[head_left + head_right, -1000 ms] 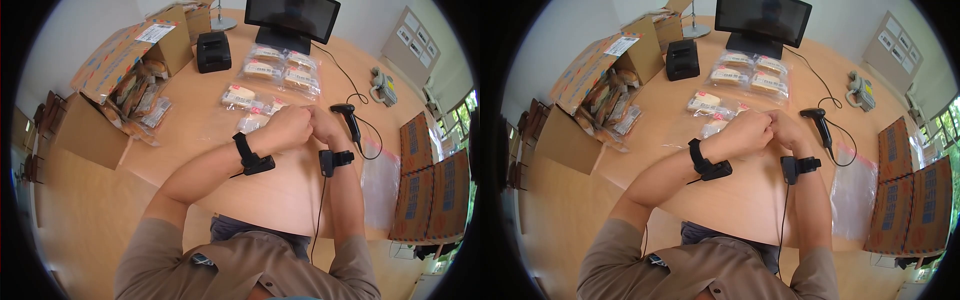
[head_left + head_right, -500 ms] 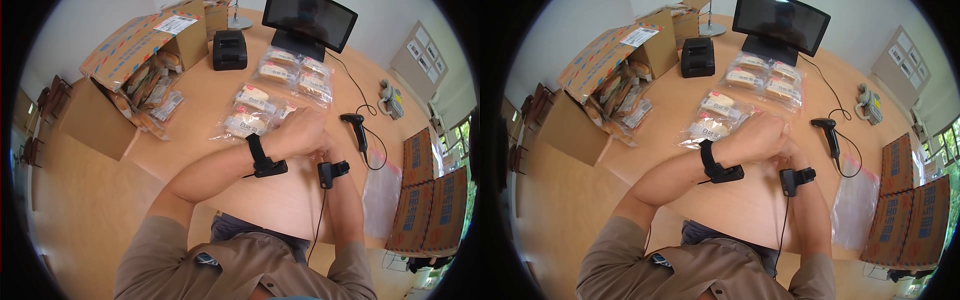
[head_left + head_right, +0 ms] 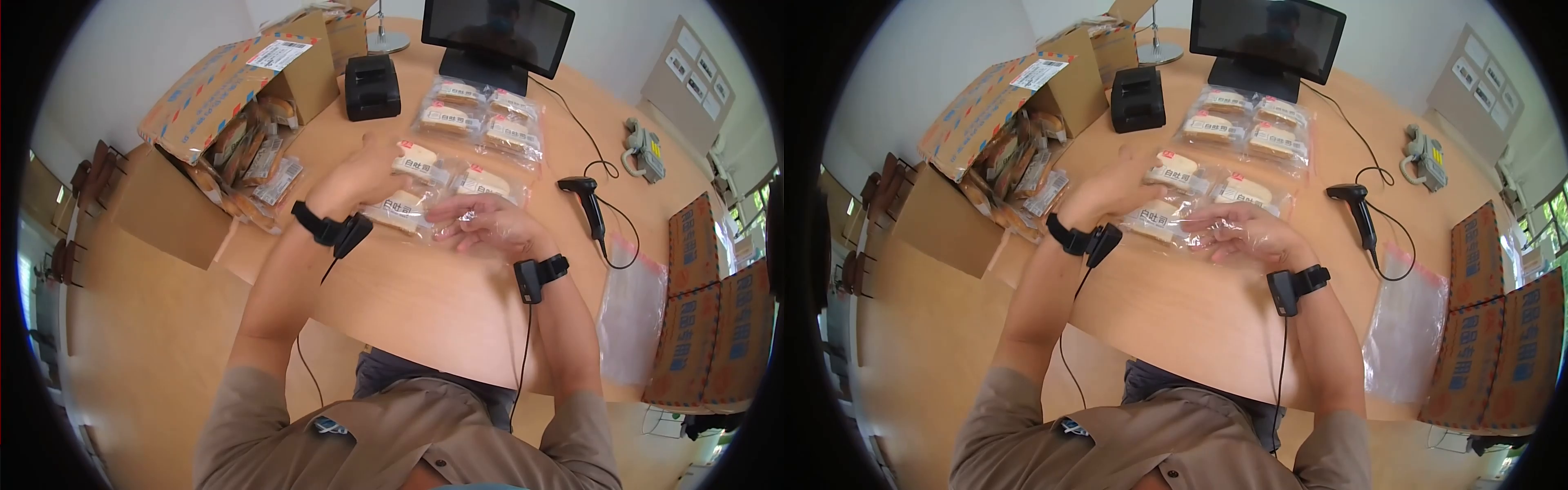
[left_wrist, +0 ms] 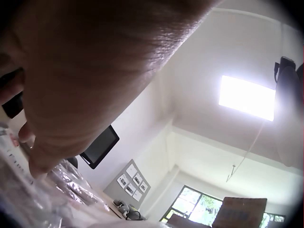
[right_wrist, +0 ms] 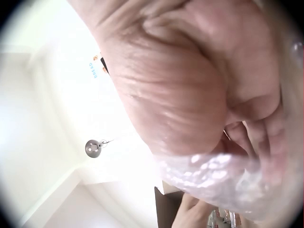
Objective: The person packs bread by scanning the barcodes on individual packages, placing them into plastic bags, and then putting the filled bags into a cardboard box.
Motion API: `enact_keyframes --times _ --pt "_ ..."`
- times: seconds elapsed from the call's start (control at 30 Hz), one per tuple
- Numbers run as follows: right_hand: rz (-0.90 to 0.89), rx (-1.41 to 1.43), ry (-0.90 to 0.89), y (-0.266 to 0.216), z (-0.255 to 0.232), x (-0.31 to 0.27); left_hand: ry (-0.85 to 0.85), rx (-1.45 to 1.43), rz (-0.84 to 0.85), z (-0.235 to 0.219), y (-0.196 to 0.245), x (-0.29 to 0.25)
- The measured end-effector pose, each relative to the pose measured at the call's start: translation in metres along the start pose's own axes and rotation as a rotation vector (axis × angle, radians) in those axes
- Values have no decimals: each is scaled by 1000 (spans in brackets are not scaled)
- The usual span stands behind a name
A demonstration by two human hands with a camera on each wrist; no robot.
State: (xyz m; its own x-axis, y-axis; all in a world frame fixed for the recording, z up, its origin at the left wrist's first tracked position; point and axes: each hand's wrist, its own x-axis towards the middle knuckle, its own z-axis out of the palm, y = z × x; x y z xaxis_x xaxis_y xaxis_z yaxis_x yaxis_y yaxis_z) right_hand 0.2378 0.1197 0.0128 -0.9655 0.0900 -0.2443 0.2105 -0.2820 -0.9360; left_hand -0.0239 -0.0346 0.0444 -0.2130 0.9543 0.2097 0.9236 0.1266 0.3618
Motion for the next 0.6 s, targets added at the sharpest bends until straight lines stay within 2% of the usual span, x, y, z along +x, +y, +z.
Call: enact_keyframes --times 0.07,0.17,0.23,0.3,0.37,0.43,0.47,0.53,0.6 --pt "40 -11 20 -1 -8 0 -242 1 -274 2 -1 -11" --pt "57 -62 101 -4 -11 -2 -170 1 -253 10 -1 -27" --pt "-25 74 3 -4 -4 -4 -167 -51 -216 14 4 -32" --pt "-27 60 10 1 6 -1 -162 -101 -180 15 14 -34" --pt "-33 48 12 0 8 -2 -215 100 -182 15 27 -33" --pt "-13 -54 87 -13 0 -11 -230 124 -183 16 31 -31" --pt "-15 -53 69 -21 -6 -17 -249 142 -179 15 28 -32" --pt "51 -257 211 -37 -24 -37 -264 110 -160 15 14 -32" --pt "5 -216 332 -48 -44 -59 -277 72 -138 2 -1 -25"
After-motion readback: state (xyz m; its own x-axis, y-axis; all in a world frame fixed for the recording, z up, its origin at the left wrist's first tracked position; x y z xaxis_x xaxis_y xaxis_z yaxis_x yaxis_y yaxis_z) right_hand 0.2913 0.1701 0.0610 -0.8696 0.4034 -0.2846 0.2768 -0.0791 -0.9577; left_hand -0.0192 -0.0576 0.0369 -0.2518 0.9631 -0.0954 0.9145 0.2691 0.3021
